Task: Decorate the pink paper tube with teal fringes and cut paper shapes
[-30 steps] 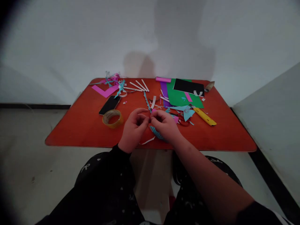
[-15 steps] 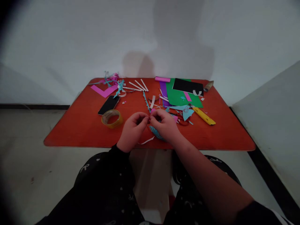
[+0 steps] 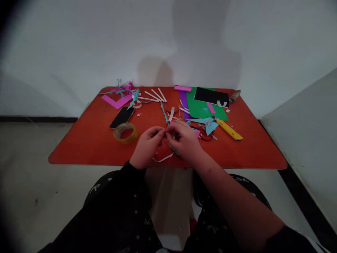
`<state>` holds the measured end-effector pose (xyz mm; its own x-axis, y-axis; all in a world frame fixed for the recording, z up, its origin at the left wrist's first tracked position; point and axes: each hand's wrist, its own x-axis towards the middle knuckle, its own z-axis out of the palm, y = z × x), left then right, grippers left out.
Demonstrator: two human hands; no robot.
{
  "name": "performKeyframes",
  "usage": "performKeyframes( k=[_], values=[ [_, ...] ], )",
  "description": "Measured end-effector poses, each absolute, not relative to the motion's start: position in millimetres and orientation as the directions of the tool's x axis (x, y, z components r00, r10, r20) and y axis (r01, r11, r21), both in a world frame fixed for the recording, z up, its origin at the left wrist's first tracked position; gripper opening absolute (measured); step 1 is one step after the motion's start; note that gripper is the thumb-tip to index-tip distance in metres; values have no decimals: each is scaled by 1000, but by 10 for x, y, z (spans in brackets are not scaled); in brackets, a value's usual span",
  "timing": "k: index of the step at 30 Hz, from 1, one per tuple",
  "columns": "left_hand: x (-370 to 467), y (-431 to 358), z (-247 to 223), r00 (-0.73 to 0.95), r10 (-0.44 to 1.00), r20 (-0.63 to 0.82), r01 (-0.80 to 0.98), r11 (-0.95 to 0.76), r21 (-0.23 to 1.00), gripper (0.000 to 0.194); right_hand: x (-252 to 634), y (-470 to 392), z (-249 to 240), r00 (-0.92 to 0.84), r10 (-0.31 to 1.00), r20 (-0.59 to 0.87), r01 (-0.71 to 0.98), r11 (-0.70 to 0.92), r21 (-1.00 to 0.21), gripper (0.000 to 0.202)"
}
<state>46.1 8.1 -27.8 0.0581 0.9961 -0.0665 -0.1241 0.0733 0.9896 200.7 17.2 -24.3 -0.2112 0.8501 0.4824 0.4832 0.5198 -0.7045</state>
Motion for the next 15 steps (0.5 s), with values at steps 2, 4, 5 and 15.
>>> performKeyframes(
  k=[2,4,5,15],
  values=[
    [459,83,-280,55,995,-78,-132,85,988,16,2003,179,-248,-206,850,484,507,516,-691,10],
    [455,83,-284,57,995,-87,-144,95,985,18,2004,187,-253,-210,843,496,522,525,-672,10],
    [454,81,-286,56,994,-93,-150,100,984,19,2007,192,-256,-217,835,505,526,536,-661,10],
    [449,77,-284,86,983,-164,-180,177,968,26,2056,221,-294,-236,817,526,569,555,-607,10]
  ],
)
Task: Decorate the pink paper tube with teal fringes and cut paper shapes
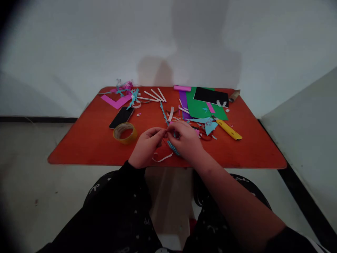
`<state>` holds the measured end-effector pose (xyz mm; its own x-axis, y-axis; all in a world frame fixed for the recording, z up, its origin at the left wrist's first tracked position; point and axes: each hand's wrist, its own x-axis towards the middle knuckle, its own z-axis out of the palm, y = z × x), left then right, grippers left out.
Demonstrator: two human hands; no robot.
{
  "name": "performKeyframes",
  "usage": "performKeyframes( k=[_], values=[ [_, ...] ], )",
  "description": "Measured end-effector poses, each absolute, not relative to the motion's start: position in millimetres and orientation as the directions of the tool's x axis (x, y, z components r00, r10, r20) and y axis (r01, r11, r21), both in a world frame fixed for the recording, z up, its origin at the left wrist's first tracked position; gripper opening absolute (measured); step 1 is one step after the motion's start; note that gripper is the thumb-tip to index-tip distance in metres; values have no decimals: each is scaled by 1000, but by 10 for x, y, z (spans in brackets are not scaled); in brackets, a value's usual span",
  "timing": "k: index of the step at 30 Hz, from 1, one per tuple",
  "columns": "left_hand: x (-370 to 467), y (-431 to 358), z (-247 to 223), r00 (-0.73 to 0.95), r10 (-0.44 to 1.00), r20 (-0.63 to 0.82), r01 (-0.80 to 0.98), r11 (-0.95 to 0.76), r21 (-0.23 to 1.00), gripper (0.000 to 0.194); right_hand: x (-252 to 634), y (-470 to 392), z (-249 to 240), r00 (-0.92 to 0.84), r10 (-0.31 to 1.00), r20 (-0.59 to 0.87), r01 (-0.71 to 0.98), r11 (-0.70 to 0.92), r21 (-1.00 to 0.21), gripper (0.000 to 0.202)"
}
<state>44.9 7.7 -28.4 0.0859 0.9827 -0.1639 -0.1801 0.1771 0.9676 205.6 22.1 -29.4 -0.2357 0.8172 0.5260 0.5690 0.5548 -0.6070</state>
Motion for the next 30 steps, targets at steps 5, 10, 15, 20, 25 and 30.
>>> performKeyframes(
  k=[5,10,15,20,25,30],
  values=[
    [427,98,-312,115,979,-167,-186,186,965,27,2076,224,-295,-230,815,532,580,554,-597,8],
    [428,94,-275,115,984,-136,-170,154,973,20,2070,214,-261,-222,810,543,562,561,-607,9],
    [449,79,-260,105,984,-147,-156,162,974,21,2022,214,-280,-113,918,381,410,393,-823,5],
    [449,79,-279,105,978,-178,-177,195,965,26,1948,201,-298,-148,984,-98,-134,-118,-984,16],
    [438,82,-300,90,977,-195,-179,208,962,25,1932,197,-241,-159,969,-189,-293,-230,-928,23],
    [427,84,-306,82,978,-190,-184,202,962,23,2014,220,-257,-93,990,-105,-159,-119,-980,16]
  ],
)
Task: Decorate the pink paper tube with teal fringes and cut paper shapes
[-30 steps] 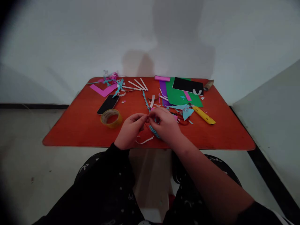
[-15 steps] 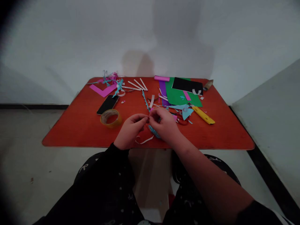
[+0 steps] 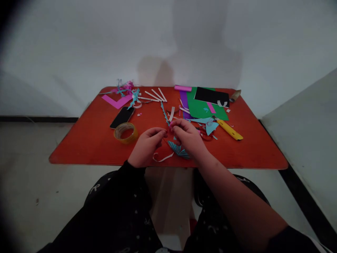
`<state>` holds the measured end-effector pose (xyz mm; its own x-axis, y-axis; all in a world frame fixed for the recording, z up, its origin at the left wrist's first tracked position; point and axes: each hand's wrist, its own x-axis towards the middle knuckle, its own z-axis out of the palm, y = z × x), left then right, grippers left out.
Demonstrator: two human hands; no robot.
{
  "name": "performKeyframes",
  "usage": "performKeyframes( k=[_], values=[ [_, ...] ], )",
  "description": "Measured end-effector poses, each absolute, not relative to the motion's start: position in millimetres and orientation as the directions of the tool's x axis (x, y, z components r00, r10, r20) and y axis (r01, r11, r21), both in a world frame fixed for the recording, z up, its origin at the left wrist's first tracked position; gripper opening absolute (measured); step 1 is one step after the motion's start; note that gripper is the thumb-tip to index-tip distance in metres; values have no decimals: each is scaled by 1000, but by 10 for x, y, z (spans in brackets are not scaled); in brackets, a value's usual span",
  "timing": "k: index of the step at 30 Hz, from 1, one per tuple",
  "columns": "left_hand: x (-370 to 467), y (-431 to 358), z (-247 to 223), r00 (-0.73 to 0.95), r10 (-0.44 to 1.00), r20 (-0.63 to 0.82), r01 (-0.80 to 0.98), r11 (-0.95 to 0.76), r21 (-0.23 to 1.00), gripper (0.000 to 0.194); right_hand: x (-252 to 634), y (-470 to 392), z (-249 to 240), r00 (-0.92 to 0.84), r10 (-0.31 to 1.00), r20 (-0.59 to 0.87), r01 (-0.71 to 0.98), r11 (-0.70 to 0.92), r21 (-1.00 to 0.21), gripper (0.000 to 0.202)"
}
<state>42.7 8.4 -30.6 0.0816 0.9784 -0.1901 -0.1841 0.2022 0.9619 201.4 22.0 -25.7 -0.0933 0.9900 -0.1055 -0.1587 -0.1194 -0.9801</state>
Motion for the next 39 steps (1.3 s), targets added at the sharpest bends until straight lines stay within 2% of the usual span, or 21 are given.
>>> performKeyframes(
  k=[4,7,9,14,26,33,36,39],
  values=[
    [420,92,-315,82,977,-196,-190,209,959,25,2057,229,-284,-132,989,68,85,80,-993,25],
    [418,94,-322,85,979,-186,-188,199,962,25,2047,227,-292,-138,979,148,159,169,-973,20],
    [420,93,-324,97,980,-173,-182,189,965,24,2038,230,-296,-103,987,119,136,133,-982,16],
    [434,86,-302,118,976,-180,-191,200,961,24,2063,271,-324,-15,1000,-27,-68,-28,-997,23],
    [445,79,-308,118,980,-158,-185,179,966,19,2089,306,-290,60,993,-102,-260,-83,-962,28],
    [477,63,-226,143,985,-95,-109,111,988,29,2058,305,-272,59,996,-69,-315,-47,-948,27],
    [487,66,-220,139,988,-64,-98,78,992,40,2038,307,-279,63,998,-16,-244,0,-970,25],
    [454,87,-247,94,994,-49,-53,54,997,39,2055,316,-253,49,998,42,-198,51,-979,26]
  ],
)
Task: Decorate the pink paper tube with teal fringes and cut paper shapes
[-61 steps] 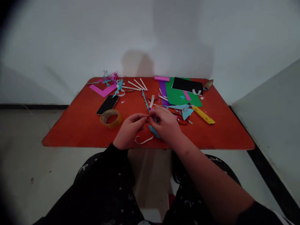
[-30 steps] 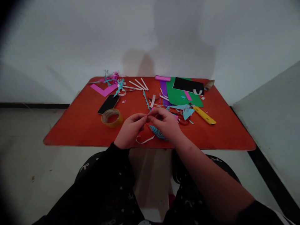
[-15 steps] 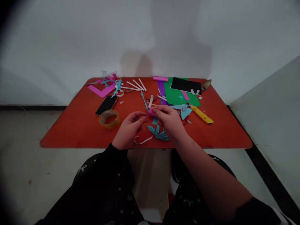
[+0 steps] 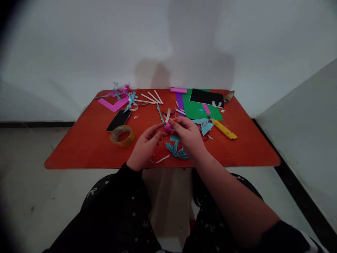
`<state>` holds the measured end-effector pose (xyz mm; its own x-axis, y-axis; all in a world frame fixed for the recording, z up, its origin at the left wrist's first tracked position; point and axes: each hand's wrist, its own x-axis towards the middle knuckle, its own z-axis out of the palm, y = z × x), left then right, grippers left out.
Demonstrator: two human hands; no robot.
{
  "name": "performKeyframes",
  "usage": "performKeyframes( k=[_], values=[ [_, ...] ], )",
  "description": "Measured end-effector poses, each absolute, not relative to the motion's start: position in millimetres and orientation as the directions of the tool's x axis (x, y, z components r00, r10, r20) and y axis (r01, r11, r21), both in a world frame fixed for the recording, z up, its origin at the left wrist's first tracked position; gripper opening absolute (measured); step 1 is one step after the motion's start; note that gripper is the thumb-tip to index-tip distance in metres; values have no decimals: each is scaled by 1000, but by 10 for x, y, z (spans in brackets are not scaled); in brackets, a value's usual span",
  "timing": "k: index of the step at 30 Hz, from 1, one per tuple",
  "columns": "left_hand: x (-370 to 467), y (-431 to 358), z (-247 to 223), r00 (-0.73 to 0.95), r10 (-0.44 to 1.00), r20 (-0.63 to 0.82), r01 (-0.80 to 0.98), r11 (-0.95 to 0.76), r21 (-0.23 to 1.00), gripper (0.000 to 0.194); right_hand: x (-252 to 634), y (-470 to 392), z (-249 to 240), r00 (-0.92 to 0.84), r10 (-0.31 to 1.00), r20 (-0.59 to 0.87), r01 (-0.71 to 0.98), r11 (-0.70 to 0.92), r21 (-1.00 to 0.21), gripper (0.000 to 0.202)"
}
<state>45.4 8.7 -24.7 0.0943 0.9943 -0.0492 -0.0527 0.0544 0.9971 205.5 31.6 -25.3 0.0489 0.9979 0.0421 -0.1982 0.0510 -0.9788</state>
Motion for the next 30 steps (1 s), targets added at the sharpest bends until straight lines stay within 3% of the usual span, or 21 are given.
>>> performKeyframes(
  k=[5,11,17,27,30],
  values=[
    [348,238,-377,-46,998,-38,34,40,999,33,2246,369,-81,57,992,117,-257,128,-958,31],
    [465,518,-609,0,999,-38,137,37,990,36,2593,424,147,167,965,202,-245,239,-940,28],
    [626,731,-769,-34,998,-52,140,56,989,41,2825,412,134,163,965,206,-184,235,-954,21],
    [590,682,-618,-66,991,-114,-209,98,973,41,3081,393,-27,104,968,230,121,217,-969,34],
    [491,606,-540,-70,985,-157,-347,123,930,38,3030,366,-27,121,957,264,212,235,-949,24]
  ],
)
